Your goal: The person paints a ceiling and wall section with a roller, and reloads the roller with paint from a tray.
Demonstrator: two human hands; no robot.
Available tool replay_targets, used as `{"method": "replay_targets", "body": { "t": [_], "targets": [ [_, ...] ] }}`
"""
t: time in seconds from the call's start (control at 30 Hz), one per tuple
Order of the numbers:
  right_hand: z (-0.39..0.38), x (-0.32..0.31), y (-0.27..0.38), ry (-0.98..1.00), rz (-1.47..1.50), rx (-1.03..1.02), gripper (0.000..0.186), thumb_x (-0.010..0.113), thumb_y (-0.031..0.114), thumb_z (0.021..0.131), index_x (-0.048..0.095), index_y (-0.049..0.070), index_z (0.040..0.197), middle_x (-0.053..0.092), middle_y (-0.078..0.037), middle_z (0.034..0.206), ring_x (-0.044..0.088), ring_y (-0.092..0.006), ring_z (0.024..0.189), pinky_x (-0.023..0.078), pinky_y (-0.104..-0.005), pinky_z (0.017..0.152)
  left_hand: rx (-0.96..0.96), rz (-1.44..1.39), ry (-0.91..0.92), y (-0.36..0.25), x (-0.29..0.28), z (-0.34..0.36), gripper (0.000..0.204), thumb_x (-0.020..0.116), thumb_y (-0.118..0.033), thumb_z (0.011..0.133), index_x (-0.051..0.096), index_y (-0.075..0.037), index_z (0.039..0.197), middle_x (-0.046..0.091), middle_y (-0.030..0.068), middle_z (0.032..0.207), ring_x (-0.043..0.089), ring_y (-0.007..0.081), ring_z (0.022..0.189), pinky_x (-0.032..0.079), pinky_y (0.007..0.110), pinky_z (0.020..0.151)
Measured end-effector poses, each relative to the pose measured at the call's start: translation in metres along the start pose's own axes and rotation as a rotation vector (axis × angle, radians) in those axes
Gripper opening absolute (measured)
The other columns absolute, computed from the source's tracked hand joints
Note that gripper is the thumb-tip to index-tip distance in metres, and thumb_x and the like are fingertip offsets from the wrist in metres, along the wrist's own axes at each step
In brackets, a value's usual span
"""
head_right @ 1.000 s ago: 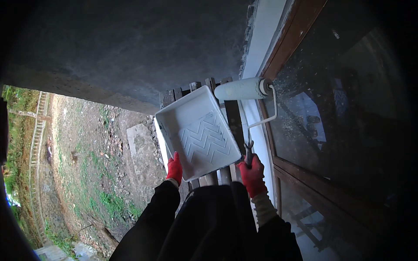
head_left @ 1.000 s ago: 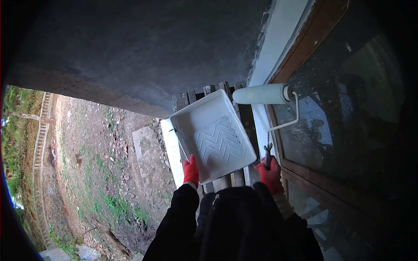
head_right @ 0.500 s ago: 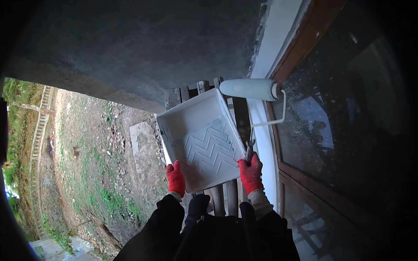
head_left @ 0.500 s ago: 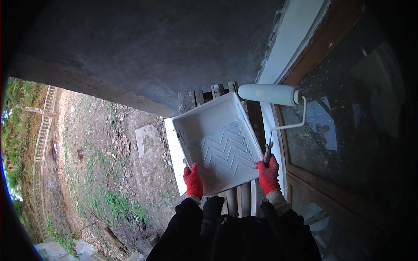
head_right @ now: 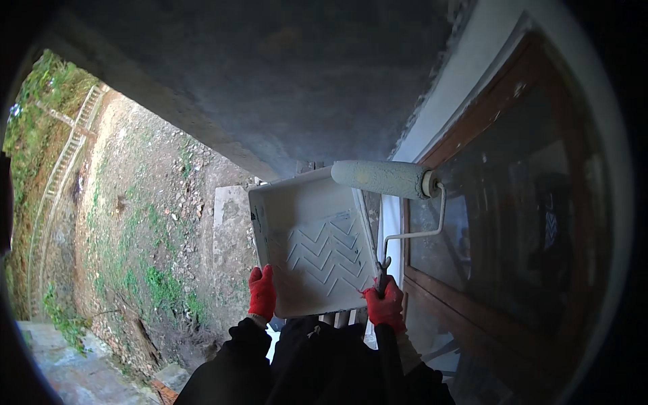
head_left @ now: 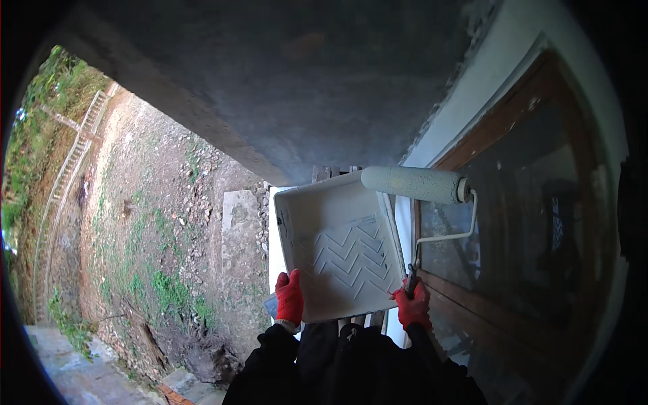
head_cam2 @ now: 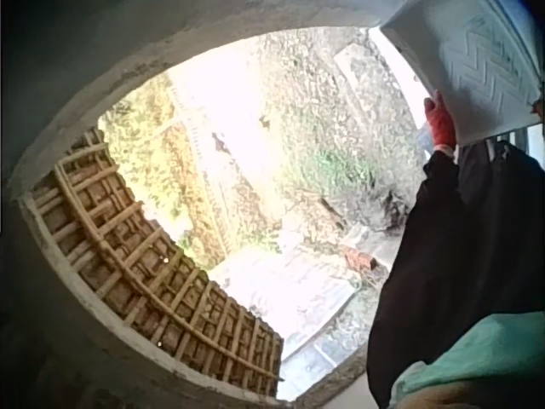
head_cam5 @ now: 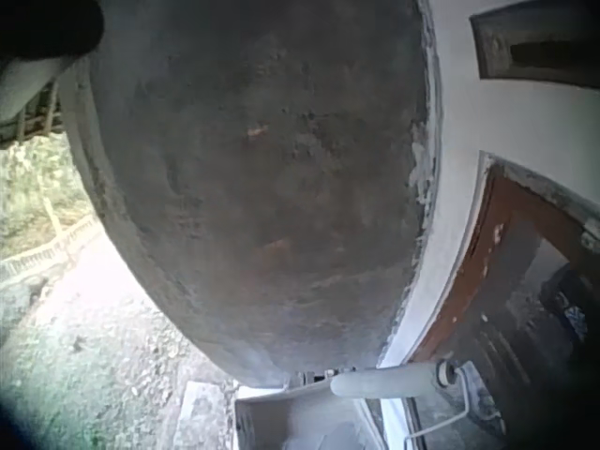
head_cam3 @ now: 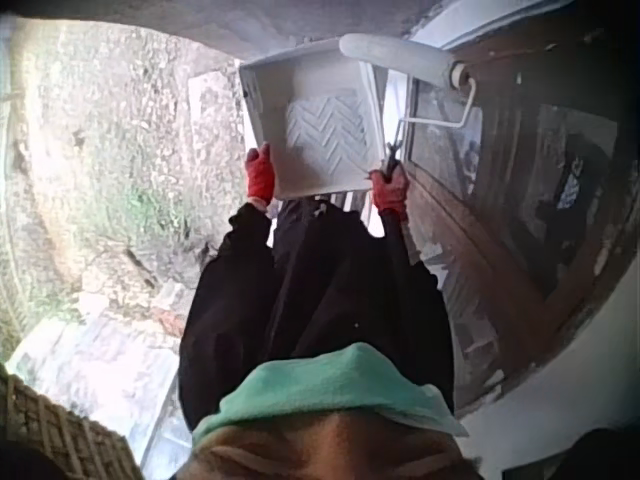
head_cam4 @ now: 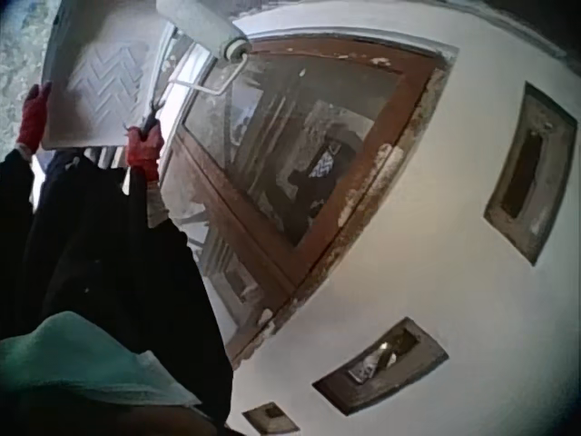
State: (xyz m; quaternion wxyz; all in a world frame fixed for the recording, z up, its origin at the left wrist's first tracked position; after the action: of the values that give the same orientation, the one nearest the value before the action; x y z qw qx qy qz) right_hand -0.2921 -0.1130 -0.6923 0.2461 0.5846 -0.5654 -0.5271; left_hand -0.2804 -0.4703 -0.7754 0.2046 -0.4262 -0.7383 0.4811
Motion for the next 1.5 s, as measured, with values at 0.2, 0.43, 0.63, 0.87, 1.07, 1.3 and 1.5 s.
{"method": "replay_targets", "body": {
  "t": [0.2,0.43,0.63,0.87,1.07,1.3,1.5],
  "targets": [
    [-0.066,-0.035,0.135,0.038,0.056,-0.074,0.017,0.057,0.003,0.073,0.052,-0.002,0.088,0.059,-0.010,0.066,0.065,-0.0213,0.058,0.053,-0.0330,0.057,0.011,0.020,-0.036,-0.129,-0.044,-0.079,0.025,0.062,-0.025,0.088,0.051,-0.006,0.078,0.049,-0.0025,0.070,0.040,0.0073,0.065,0.036,0.028,0.057],
    [-0.119,-0.038,0.255,0.240,0.162,-0.092,0.015,0.049,0.002,0.078,0.050,-0.003,0.093,0.058,-0.009,0.070,0.064,-0.0177,0.062,0.053,-0.0304,0.061,0.045,-0.066,-0.109,-0.203,-0.094,-0.125,0.028,0.060,-0.028,0.090,0.052,-0.003,0.080,0.052,-0.0007,0.071,0.042,0.0083,0.067,0.037,0.029,0.058],
    [-0.134,-0.029,0.306,0.315,0.148,-0.125,0.012,0.056,0.004,0.079,0.049,0.003,0.089,0.056,-0.005,0.077,0.059,-0.0120,0.067,0.048,-0.0273,0.066,0.069,0.012,-0.116,-0.247,-0.140,-0.136,0.029,0.059,-0.029,0.090,0.051,-0.003,0.078,0.050,-0.0005,0.068,0.043,0.0098,0.065,0.038,0.031,0.059],
    [-0.132,-0.031,0.372,0.313,0.121,-0.196,0.008,0.055,0.009,0.086,0.052,0.002,0.084,0.057,-0.003,0.068,0.056,-0.0104,0.060,0.049,-0.0277,0.059,0.122,-0.117,-0.269,-0.287,-0.208,-0.136,0.030,0.054,-0.032,0.093,0.060,-0.003,0.092,0.063,0.0021,0.083,0.054,0.0098,0.072,0.044,0.029,0.063],
    [-0.132,-0.031,0.402,0.372,0.164,-0.232,0.007,0.052,0.002,0.082,0.049,0.002,0.088,0.057,-0.006,0.073,0.059,-0.0127,0.066,0.051,-0.0304,0.072,0.112,-0.261,-0.361,-0.286,-0.261,-0.145,0.033,0.055,-0.035,0.092,0.059,-0.002,0.096,0.063,0.0038,0.088,0.057,0.0130,0.073,0.046,0.029,0.065],
    [-0.168,-0.059,0.436,0.297,0.164,-0.224,0.015,0.049,-0.002,0.081,0.048,0.001,0.095,0.051,-0.004,0.073,0.056,-0.0128,0.058,0.048,-0.0267,0.056,0.169,-0.146,-0.555,-0.297,-0.305,-0.175,0.036,0.058,-0.037,0.090,0.050,-0.007,0.072,0.044,-0.0036,0.066,0.036,0.0083,0.063,0.034,0.030,0.055],
    [-0.196,-0.025,0.446,0.583,-0.055,-0.211,0.021,0.047,0.004,0.084,0.050,0.006,0.105,0.045,0.000,0.061,0.042,-0.0065,0.042,0.035,-0.0236,0.039,0.165,-0.157,-0.729,-0.302,-0.312,-0.220,0.038,0.059,-0.037,0.090,0.044,-0.008,0.069,0.038,-0.0038,0.063,0.032,0.0087,0.062,0.030,0.030,0.053]
  ]
}}
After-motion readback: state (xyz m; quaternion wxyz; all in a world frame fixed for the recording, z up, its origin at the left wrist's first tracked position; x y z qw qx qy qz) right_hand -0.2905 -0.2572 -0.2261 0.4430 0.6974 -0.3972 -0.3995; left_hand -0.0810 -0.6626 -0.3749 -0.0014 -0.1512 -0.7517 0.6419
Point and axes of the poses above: each hand's wrist, its own z-axis towards the middle knuckle, its own x-axis out of the palm, y = z × x, the point moved 8 cm from there along z, towards the middle knuckle
